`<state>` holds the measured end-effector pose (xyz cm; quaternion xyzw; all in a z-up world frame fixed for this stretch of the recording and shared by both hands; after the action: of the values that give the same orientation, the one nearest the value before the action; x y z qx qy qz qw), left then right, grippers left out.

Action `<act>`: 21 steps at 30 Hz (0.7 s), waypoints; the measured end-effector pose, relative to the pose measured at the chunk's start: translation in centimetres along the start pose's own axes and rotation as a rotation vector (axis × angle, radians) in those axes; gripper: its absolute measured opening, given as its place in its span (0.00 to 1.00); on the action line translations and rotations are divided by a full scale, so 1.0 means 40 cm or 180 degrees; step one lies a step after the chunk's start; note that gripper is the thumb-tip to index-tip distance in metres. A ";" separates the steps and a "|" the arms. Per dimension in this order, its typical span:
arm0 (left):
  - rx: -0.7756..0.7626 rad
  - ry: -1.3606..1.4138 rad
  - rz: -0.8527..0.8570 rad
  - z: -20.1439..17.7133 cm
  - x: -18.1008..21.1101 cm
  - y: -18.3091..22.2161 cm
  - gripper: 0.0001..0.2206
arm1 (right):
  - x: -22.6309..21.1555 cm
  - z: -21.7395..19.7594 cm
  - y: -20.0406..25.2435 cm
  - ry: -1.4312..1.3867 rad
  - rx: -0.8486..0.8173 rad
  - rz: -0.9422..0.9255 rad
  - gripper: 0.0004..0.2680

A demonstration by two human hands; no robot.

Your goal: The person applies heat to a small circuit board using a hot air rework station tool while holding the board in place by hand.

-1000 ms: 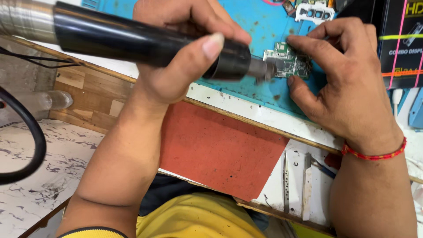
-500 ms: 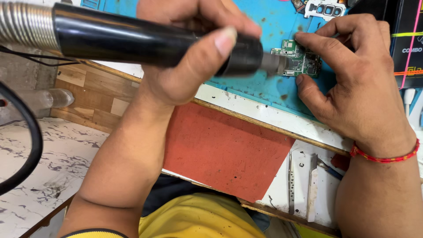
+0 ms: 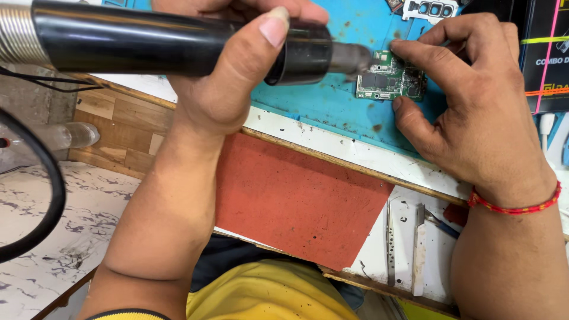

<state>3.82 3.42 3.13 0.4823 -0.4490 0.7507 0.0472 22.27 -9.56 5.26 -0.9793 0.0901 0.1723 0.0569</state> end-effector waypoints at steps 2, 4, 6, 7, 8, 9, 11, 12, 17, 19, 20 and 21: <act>-0.0221 0.0157 0.0067 0.005 0.006 -0.001 0.14 | 0.003 0.001 0.002 -0.0001 0.0016 0.0034 0.18; -0.0257 0.0168 0.0098 0.003 0.012 0.003 0.14 | 0.002 0.001 0.001 -0.0002 0.0035 0.0023 0.18; -0.0074 0.0026 0.0036 -0.002 0.012 0.013 0.14 | 0.001 0.000 0.003 0.0006 0.0046 0.0020 0.17; -0.0055 0.0040 -0.0005 -0.002 0.012 0.016 0.14 | 0.002 0.001 0.006 0.0014 0.0046 0.0034 0.17; -0.0173 0.0194 -0.0032 -0.001 0.015 0.014 0.14 | 0.004 0.001 0.005 0.0030 0.0053 0.0040 0.18; -0.0164 0.0169 -0.0062 0.000 0.012 0.012 0.14 | 0.005 0.001 0.004 0.0046 0.0059 0.0046 0.18; -0.0003 -0.0082 -0.0103 0.000 0.001 0.010 0.14 | 0.005 0.000 0.002 0.0043 0.0052 0.0010 0.17; -0.0014 -0.0090 -0.0101 0.002 0.000 0.014 0.14 | 0.006 0.003 0.005 0.0043 0.0032 0.0016 0.17; -0.0126 0.0265 0.0041 0.013 0.007 0.011 0.14 | 0.011 0.006 0.006 0.0036 0.0028 0.0011 0.17; -0.0089 0.0133 0.0040 0.011 0.004 0.008 0.13 | 0.009 0.006 0.008 0.0038 0.0036 0.0006 0.17; -0.0181 0.0009 0.0044 0.009 0.002 0.002 0.13 | 0.009 0.005 0.008 0.0054 0.0047 0.0008 0.18; -0.0195 0.0027 0.0045 0.011 0.002 0.001 0.13 | 0.009 0.004 0.008 0.0069 0.0058 0.0010 0.19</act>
<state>4.05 3.07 3.24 0.4742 -0.4750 0.7390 0.0585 22.49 -9.90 4.97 -0.9804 0.0938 0.1609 0.0646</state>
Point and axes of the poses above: each hand's wrist, its own y-axis away from the middle knuckle, its own z-axis out of the palm, x = y × z, the point moved 7 cm from there along -y, towards the middle knuckle, and after that the axes turned 14 degrees about z, right-handed, at the moved point
